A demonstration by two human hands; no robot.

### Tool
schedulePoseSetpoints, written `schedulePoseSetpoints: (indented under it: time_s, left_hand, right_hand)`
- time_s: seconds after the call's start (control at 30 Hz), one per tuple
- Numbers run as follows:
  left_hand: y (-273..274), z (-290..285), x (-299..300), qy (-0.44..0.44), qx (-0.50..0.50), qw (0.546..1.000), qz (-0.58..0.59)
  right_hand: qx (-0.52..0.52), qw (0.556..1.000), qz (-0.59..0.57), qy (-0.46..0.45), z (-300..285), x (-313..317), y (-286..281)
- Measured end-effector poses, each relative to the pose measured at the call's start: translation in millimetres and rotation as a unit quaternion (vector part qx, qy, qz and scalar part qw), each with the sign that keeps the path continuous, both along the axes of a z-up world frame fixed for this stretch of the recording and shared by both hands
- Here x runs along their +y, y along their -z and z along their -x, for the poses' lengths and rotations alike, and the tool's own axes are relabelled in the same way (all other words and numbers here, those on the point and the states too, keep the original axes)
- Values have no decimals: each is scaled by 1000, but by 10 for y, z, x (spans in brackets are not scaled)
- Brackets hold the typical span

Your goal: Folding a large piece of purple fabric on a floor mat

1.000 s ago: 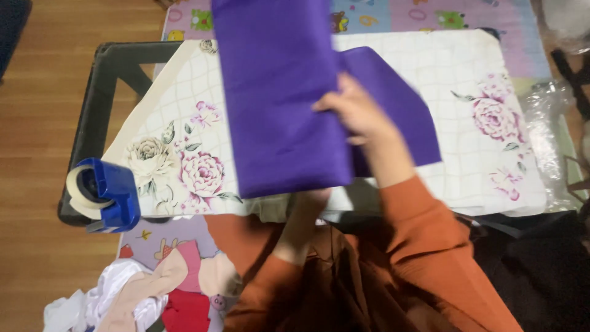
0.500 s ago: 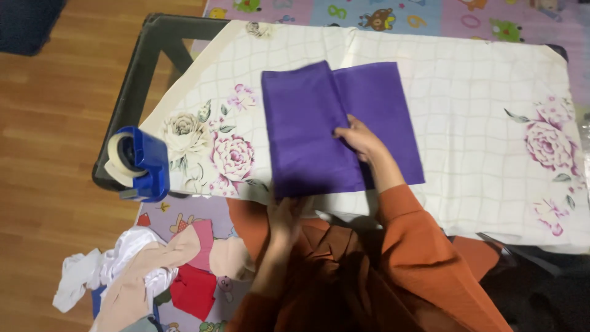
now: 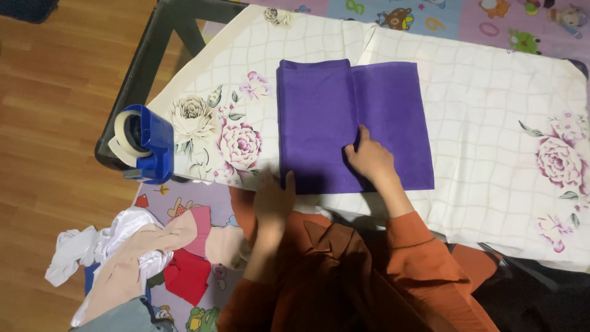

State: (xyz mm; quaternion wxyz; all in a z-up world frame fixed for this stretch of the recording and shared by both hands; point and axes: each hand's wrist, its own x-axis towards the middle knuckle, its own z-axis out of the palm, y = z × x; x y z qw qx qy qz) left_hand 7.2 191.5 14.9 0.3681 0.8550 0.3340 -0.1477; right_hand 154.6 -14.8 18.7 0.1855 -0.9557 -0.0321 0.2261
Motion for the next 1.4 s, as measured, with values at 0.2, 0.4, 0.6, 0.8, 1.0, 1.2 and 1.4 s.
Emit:
schedulePoseSetpoints:
  time_s: [0.2, 0.4, 0.6, 0.8, 1.0, 1.2, 1.4]
  left_hand:
    - [-200, -415, -419, 163, -418, 855, -262]
    - [120, -484, -557, 178, -323, 835, -409]
    - [280, -541, -530, 194, -289, 844, -407]
    - [245, -524, -544, 190, -260, 850, -416]
    - [109, -510, -584, 191, -238, 854, -421]
    - [155, -536, -563, 188, -235, 853, -427]
    - [77, -497, -572, 195, -225, 859, -417]
  right_hand:
    - [-293, 903, -266, -168, 263, 389, -372]
    - [-168, 874, -297, -345, 248, 489, -131]
    - [-207, 901, -103, -367, -333, 560, 151]
    - [-257, 917, 13, -305, -1080, 701, 309]
    - [-254, 927, 94, -259, -1541, 768, 361]
    - [-298, 828, -275, -387, -898, 1193, 31]
    - [-302, 868, -62, -390, -1143, 1291, 366]
